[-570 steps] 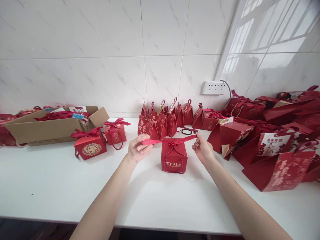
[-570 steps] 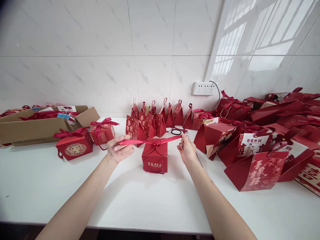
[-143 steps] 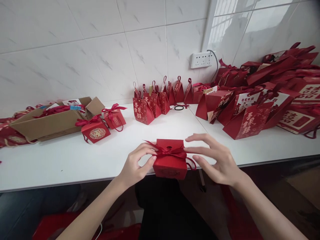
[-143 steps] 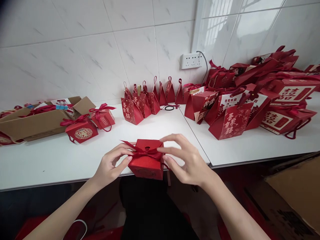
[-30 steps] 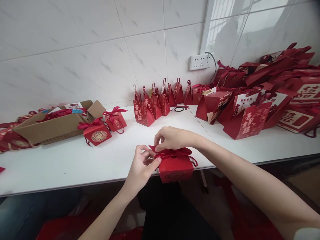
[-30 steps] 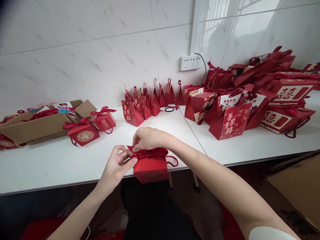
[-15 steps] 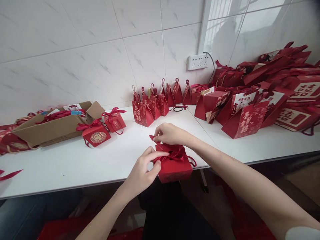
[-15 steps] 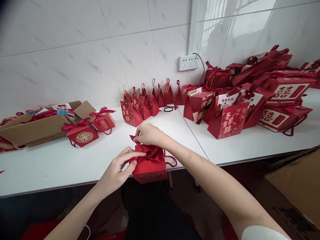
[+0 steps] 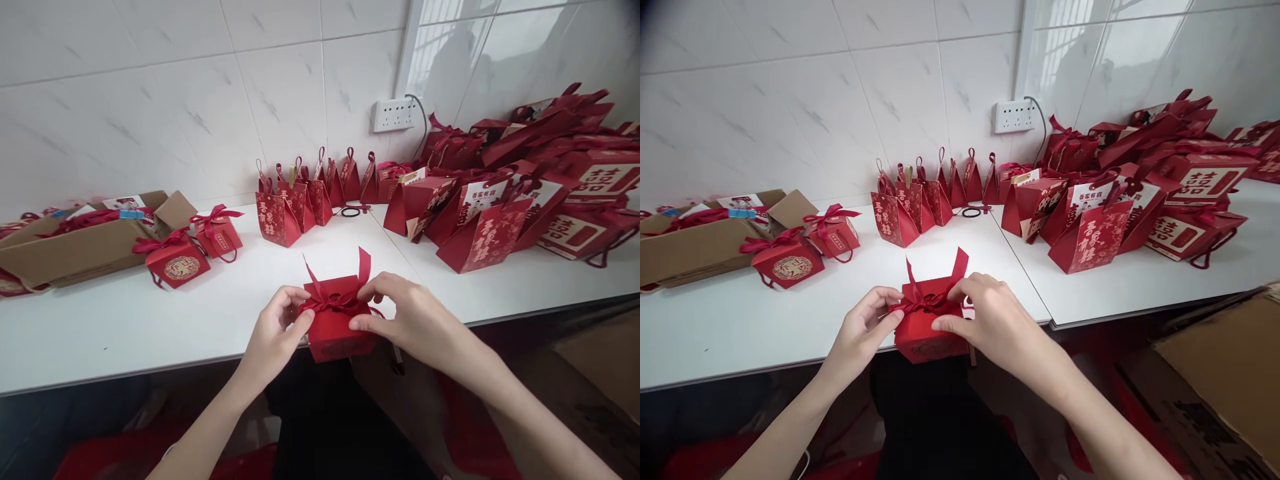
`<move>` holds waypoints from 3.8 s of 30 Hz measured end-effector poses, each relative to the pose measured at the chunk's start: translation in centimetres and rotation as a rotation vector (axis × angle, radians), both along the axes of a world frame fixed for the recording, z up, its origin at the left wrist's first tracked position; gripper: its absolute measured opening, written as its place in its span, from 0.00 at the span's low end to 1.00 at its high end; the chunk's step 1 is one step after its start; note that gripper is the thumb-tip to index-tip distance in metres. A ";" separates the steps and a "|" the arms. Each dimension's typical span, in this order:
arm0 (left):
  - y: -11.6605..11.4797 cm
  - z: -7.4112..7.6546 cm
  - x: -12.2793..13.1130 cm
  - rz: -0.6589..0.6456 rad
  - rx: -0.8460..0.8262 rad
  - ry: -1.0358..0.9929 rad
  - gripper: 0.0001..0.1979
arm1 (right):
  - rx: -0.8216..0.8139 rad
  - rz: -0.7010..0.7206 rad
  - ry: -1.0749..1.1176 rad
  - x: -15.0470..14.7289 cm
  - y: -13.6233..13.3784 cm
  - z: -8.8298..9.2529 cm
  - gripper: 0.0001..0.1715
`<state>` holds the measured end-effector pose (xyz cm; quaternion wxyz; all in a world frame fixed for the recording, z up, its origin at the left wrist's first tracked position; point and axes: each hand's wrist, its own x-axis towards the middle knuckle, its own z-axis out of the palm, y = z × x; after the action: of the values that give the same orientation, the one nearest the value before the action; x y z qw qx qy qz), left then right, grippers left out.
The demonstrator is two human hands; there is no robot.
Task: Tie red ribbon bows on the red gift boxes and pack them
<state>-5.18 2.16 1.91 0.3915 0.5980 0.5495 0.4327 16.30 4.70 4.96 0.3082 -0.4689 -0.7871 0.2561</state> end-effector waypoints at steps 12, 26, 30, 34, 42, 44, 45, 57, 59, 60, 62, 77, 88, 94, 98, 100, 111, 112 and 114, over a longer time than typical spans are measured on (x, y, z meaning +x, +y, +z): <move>0.7 -1.4 -1.0 -0.081 -0.089 -0.071 0.16 | -0.146 0.127 0.395 -0.1 1.8 -3.2 0.09; 0.8 -1.6 -1.5 -0.175 -0.061 -0.088 0.15 | -0.511 0.095 0.567 0.3 2.7 -3.4 0.17; 0.9 -1.5 -1.7 -0.185 -0.059 -0.048 0.15 | -0.577 0.113 0.506 0.4 2.9 -2.7 0.18; 0.9 -0.2 -2.0 -0.103 0.097 0.052 0.11 | -0.619 0.163 0.402 1.3 3.9 -2.3 0.26; 1.8 3.7 0.4 -0.246 0.424 0.514 0.07 | -0.782 0.268 0.561 1.0 6.2 -3.5 0.20; 2.1 3.7 0.9 -0.297 0.408 0.578 0.07 | -0.750 0.232 0.627 0.4 6.6 -3.3 0.19; 2.2 3.5 1.1 -0.302 0.402 0.598 0.07 | -0.731 0.216 0.628 0.1 6.8 -3.0 0.19; 2.4 2.2 0.8 -0.293 0.334 0.613 0.14 | -0.496 0.114 0.097 -3.4 9.5 -1.8 0.17; 2.5 2.0 0.7 -0.287 0.323 0.608 0.14 | -0.328 -0.002 0.141 -2.6 8.9 -1.7 0.17; 2.6 1.9 0.7 -0.286 0.318 0.598 0.14 | -0.243 -0.046 0.187 -2.0 8.4 -1.7 0.17; 2.6 1.6 0.4 -0.262 0.322 0.556 0.15 | -0.147 -0.037 0.250 -0.7 6.9 -1.6 0.20; 0.1 0.2 -1.8 -0.018 0.355 0.435 0.04 | -0.150 0.170 0.231 0.3 2.5 -1.6 0.18; -0.5 1.3 -0.1 0.160 0.067 0.285 0.12 | -0.282 0.079 0.394 -0.7 2.9 -2.4 0.15; -0.4 0.7 0.2 0.077 -0.234 0.017 0.19 | -0.422 0.071 0.471 -0.7 3.0 -2.5 0.14; -0.2 -0.1 0.5 0.030 -0.249 -0.216 0.19 | -0.436 0.089 0.487 -0.5 2.8 -2.6 0.12; -0.3 -0.3 0.6 0.017 -0.253 -0.287 0.19 | -0.437 0.103 0.485 -0.4 2.6 -2.6 0.11; -0.5 -2.0 0.3 -0.047 -0.186 -0.367 0.17 | -0.561 0.132 0.668 0.2 2.4 -2.8 0.21; -0.4 -2.1 0.4 -0.048 -0.185 -0.380 0.17 | -0.582 0.135 0.691 0.2 2.5 -3.0 0.23; -0.2 -2.2 0.5 -0.046 -0.187 -0.411 0.17 | -0.631 0.158 0.714 0.4 2.8 -3.4 0.24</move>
<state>-4.68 1.95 -0.24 0.5589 0.4706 0.4820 0.4836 16.68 7.52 1.57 0.3816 -0.3611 -0.5490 0.6501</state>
